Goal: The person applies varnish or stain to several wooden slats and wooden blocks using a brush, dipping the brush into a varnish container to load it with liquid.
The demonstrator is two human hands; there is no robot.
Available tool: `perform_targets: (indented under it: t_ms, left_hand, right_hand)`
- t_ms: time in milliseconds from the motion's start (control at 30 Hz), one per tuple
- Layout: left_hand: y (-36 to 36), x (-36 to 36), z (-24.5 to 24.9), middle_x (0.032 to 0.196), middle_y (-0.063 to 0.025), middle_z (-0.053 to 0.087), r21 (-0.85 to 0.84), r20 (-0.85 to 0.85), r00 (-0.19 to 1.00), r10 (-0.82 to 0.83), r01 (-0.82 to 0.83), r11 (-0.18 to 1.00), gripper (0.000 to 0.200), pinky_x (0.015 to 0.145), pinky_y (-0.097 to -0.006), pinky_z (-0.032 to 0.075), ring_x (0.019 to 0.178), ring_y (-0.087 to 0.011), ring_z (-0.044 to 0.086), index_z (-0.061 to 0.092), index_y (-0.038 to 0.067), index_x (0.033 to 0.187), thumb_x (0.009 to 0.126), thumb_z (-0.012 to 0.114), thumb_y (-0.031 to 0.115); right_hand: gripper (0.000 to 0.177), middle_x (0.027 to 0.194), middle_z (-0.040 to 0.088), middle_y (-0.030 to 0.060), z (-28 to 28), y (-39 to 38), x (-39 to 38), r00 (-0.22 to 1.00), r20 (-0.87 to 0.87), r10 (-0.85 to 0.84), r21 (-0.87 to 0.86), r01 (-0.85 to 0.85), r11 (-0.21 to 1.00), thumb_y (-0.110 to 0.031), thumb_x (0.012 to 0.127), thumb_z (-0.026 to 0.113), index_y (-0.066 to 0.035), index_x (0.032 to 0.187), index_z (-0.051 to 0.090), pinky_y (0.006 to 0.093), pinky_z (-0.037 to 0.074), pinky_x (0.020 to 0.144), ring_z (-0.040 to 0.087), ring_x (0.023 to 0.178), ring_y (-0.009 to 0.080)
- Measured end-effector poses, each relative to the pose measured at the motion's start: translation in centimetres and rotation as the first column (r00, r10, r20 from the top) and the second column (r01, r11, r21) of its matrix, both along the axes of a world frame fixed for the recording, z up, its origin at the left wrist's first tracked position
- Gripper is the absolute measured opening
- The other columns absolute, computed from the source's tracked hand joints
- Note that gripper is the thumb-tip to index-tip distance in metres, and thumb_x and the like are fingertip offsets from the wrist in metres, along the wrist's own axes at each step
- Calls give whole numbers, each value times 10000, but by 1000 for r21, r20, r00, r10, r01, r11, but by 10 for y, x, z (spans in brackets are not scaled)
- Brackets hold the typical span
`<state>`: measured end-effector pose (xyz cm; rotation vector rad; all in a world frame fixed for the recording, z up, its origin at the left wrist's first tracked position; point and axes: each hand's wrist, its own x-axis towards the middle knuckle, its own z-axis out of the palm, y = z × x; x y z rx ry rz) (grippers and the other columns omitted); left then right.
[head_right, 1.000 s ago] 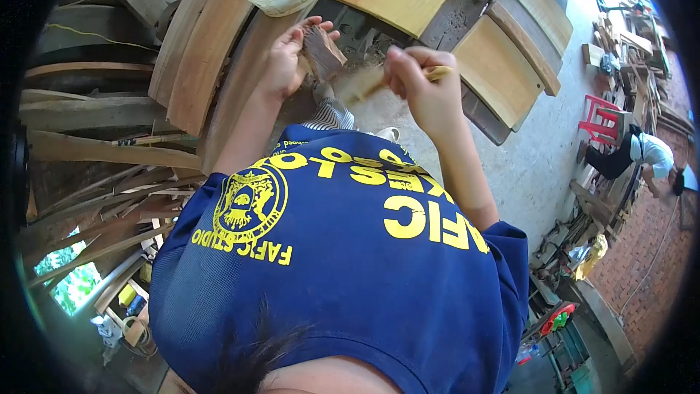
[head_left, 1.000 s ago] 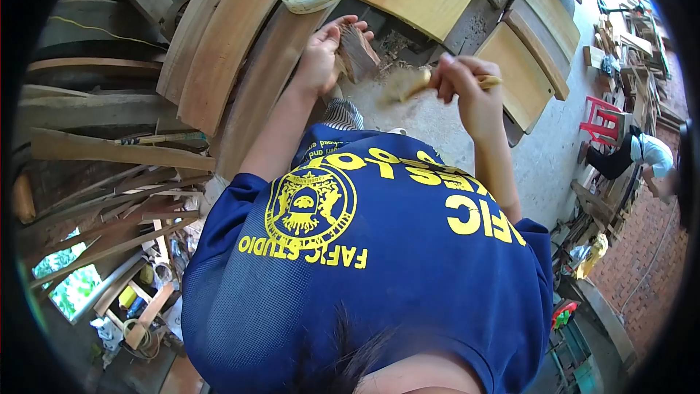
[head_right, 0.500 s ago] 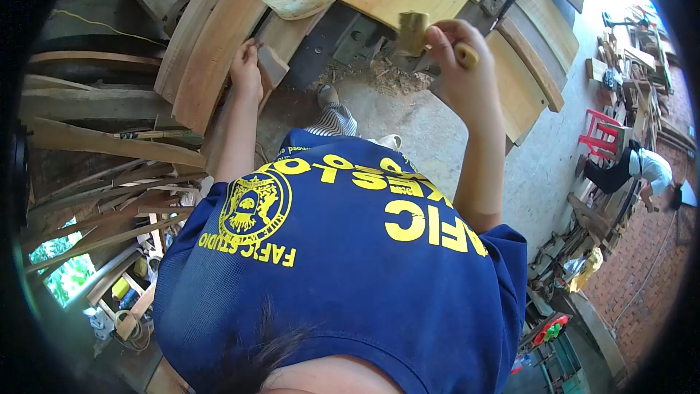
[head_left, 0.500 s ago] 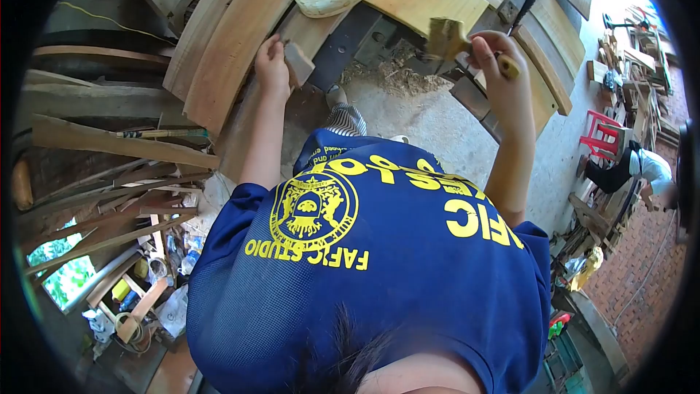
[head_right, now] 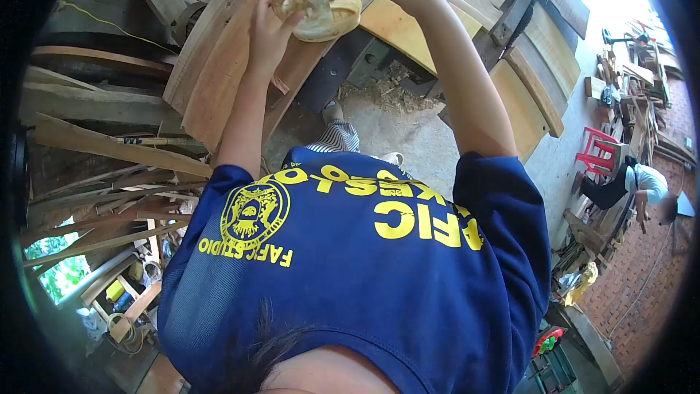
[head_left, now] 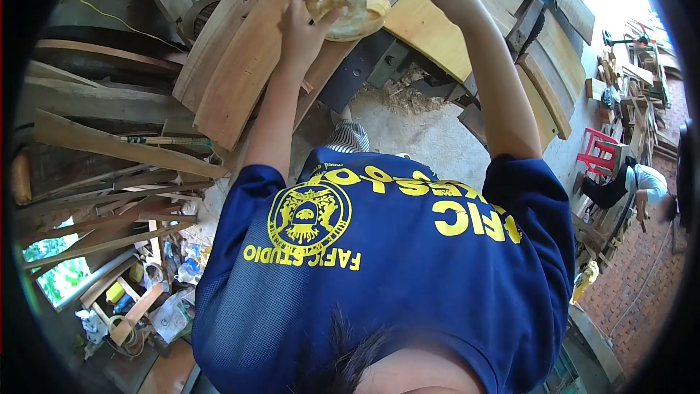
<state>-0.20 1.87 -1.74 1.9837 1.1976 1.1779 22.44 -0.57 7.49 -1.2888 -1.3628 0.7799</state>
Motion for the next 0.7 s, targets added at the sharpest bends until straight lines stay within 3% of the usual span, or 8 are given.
perform_targets:
  t_ms: [67,167,200,267,367,500,600,700]
  left_hand:
    - [21,8,1,1118,-127,538,-78,-40,997,-63,60,995,518,905,-415,368,1067,-311,472,522,51,1120,736,713,340]
    - [35,11,3,1071,-137,541,-136,-149,975,-163,143,980,506,856,-380,414,1018,-313,491,536,36,1092,734,716,345]
    - [37,12,3,1039,-152,540,-121,-220,956,-194,171,978,506,835,-364,432,987,-314,503,539,26,1082,734,716,348]
    - [35,17,2,1016,-168,535,-126,-190,970,-152,129,984,510,844,-366,429,975,-316,506,536,31,1090,735,715,350]
    - [37,18,-4,984,-198,525,-149,-138,985,-103,82,985,514,855,-365,426,965,-318,507,529,49,1110,737,712,351]
    - [37,16,-4,969,-164,498,-121,-150,983,-105,87,989,502,799,-365,442,895,-272,548,509,66,1130,765,693,358]
    - [38,15,-2,965,-164,506,-111,-163,976,-147,130,985,507,801,-364,442,892,-274,549,502,66,1142,765,695,346]
    - [38,15,-2,867,-154,561,-83,-131,979,-156,146,986,424,812,-381,428,910,-300,497,531,73,1055,749,707,308]
  right_hand:
    - [174,752,579,76,-18,19,1,992,-62,114,-126,-121,985,-131,883,520,24,957,540,280,494,653,594,696,172]
    - [231,798,638,50,-57,34,-4,925,316,210,-333,-99,938,-150,842,613,48,958,586,268,489,717,604,750,122]
    - [171,794,632,54,-68,31,-9,921,359,154,-194,-88,977,-93,831,596,23,956,578,272,488,705,605,747,129]
    - [174,763,647,97,-90,30,-13,963,259,67,-34,-60,998,-153,786,638,-43,920,630,293,491,655,621,683,165]
    - [157,752,644,86,-94,32,-4,969,173,176,-192,-142,971,-132,788,645,-40,912,621,286,496,666,617,685,152]
    - [162,840,638,82,-82,38,7,988,-12,157,-90,-157,983,-120,861,580,28,925,569,262,500,719,620,766,130]
    - [166,849,640,81,-82,34,2,931,333,152,-279,-57,958,-134,870,574,25,916,573,266,506,718,622,773,134]
    - [172,843,637,75,-79,35,8,964,193,181,-267,-126,956,-140,871,574,24,924,571,269,509,714,621,774,137]
